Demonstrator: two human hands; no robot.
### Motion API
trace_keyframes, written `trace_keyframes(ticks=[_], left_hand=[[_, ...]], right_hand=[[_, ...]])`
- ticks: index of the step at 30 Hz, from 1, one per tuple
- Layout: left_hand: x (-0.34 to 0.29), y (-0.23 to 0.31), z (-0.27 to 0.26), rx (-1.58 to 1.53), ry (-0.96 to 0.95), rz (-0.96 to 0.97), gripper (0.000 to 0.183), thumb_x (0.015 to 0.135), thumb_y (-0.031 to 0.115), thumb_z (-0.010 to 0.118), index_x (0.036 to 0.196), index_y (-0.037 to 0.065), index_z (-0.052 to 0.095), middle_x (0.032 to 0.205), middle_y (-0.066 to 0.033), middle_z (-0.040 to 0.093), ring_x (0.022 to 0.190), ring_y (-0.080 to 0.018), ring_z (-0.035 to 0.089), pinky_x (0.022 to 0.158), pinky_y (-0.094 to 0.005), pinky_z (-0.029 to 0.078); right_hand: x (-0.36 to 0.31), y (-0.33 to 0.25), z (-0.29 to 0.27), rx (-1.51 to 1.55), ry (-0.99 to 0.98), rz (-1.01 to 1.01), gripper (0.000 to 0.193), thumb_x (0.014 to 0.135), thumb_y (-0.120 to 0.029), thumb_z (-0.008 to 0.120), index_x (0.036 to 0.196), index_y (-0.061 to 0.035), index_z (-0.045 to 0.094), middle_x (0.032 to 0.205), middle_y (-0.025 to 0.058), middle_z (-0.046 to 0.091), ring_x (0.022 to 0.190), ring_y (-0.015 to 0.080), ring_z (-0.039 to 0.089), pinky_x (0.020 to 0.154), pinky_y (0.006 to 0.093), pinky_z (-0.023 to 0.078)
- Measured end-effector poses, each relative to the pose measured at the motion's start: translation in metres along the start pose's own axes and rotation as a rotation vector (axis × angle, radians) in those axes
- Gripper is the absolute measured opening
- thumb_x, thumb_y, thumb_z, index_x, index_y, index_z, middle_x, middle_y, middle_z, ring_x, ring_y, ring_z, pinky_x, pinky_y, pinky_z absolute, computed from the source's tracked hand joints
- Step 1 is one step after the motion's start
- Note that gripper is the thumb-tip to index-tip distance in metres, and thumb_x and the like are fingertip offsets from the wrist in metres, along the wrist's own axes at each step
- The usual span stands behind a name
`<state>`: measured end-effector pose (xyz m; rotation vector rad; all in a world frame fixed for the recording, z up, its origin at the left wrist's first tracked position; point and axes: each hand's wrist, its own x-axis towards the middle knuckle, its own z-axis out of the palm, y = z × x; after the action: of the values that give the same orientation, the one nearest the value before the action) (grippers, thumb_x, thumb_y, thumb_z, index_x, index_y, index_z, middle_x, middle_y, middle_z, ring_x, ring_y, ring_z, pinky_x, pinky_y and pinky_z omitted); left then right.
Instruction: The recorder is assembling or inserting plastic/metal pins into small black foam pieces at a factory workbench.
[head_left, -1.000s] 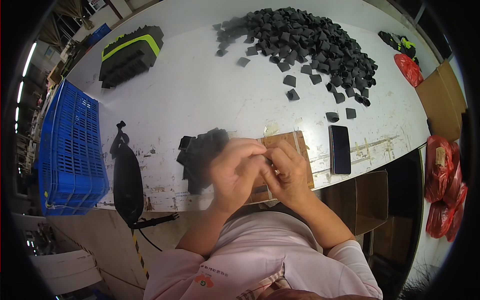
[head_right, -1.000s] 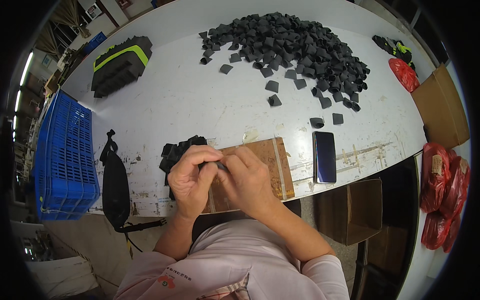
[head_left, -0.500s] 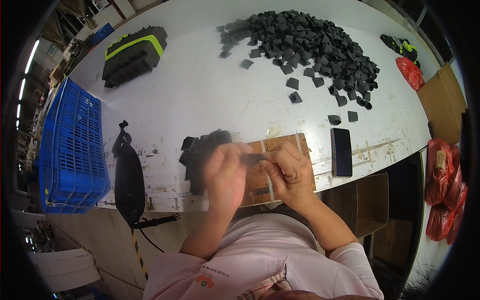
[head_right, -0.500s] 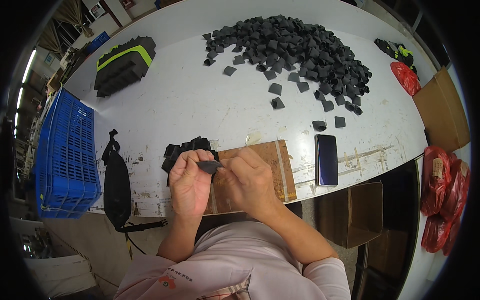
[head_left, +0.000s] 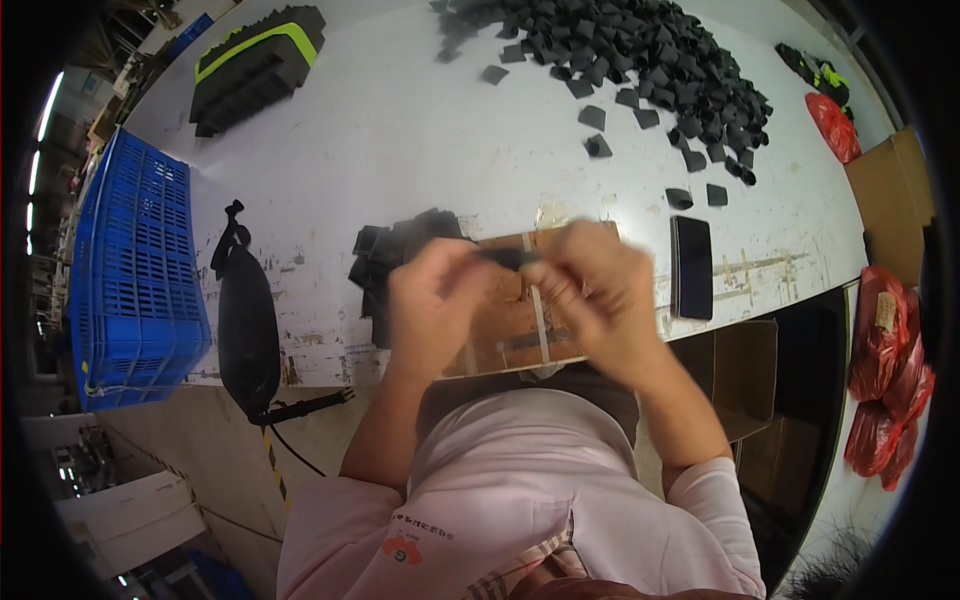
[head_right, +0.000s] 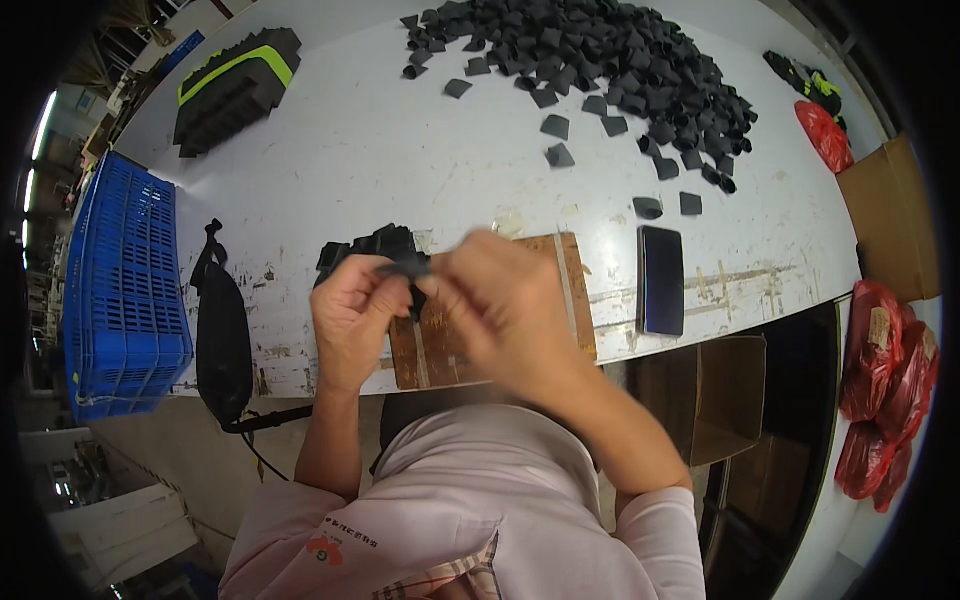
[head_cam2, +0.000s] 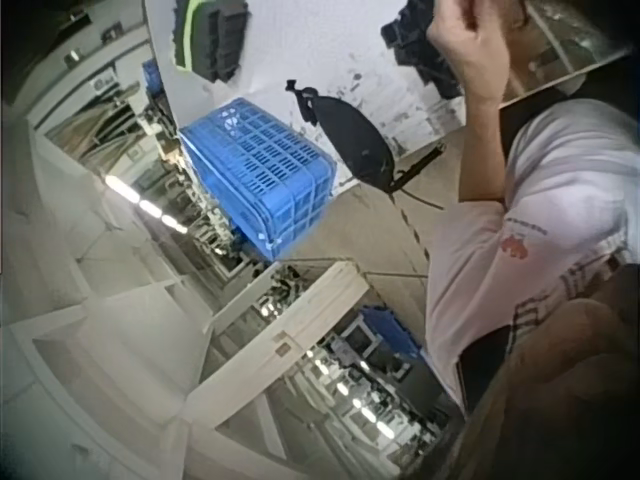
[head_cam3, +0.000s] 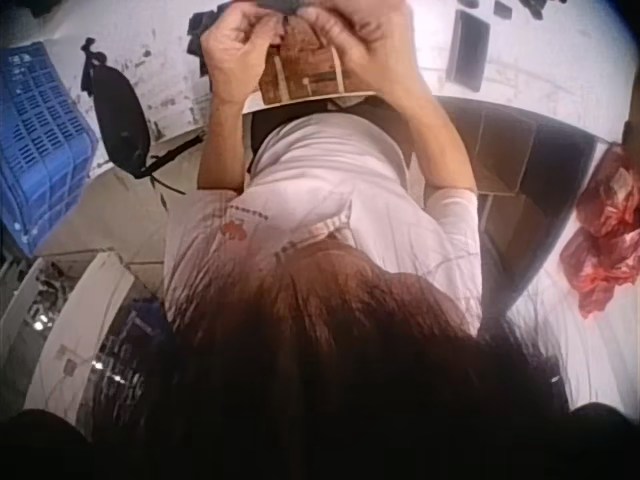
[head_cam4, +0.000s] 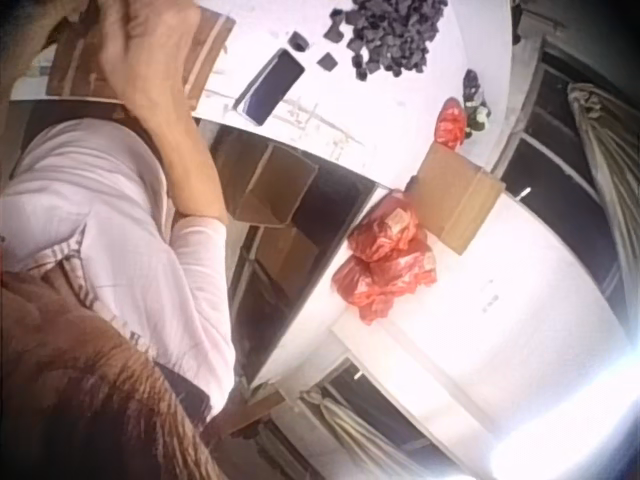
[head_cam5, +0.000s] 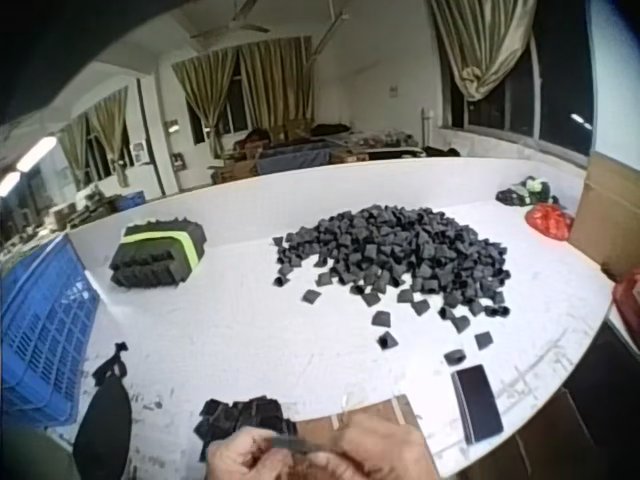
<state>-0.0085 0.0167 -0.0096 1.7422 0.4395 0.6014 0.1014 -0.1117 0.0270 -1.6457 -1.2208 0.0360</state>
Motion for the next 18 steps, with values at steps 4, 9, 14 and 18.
trace_keyframes(ticks=[4,9,14,18], left_hand=[[-0.012,-0.052,-0.004,0.315,0.137,0.053,0.014,0.077,-0.002,0.056,0.090,-0.001,0.054,0.076,-0.0036,0.056,0.064,-0.0078,0.050,0.057,-0.0206,0.042],[-0.042,-0.079,0.004,0.857,-0.018,0.156,0.035,0.063,-0.001,0.061,0.097,0.002,0.053,0.095,-0.0136,0.049,0.094,-0.0333,0.046,0.078,-0.0401,0.041],[-0.046,-0.117,0.003,0.968,0.023,0.302,0.024,0.066,-0.002,0.061,0.089,0.002,0.057,0.093,-0.0139,0.050,0.091,-0.0329,0.047,0.076,-0.0393,0.041],[-0.049,-0.099,0.013,0.727,0.053,0.496,0.015,0.064,-0.005,0.059,0.077,0.001,0.060,0.092,-0.0133,0.051,0.088,-0.0313,0.049,0.074,-0.0369,0.043]], right_hand=[[0.023,0.032,-0.016,0.499,0.352,0.446,0.028,0.086,-0.026,0.051,0.085,0.0000,0.061,0.066,0.0019,0.055,0.057,0.0051,0.044,0.049,0.0188,0.034],[-0.056,0.043,0.015,0.591,0.078,0.762,0.034,0.086,-0.032,0.051,0.082,0.0001,0.060,0.058,-0.0012,0.050,0.051,0.0049,0.043,0.047,0.0185,0.034],[-0.090,0.041,0.043,0.645,-0.076,0.880,0.032,0.087,-0.031,0.050,0.075,-0.0021,0.059,0.059,-0.0011,0.052,0.052,0.0063,0.046,0.047,0.0205,0.037],[-0.094,0.049,0.050,0.473,-0.227,0.874,0.033,0.086,-0.030,0.052,0.076,0.0009,0.058,0.064,0.0010,0.056,0.056,0.0082,0.049,0.048,0.0225,0.039]])
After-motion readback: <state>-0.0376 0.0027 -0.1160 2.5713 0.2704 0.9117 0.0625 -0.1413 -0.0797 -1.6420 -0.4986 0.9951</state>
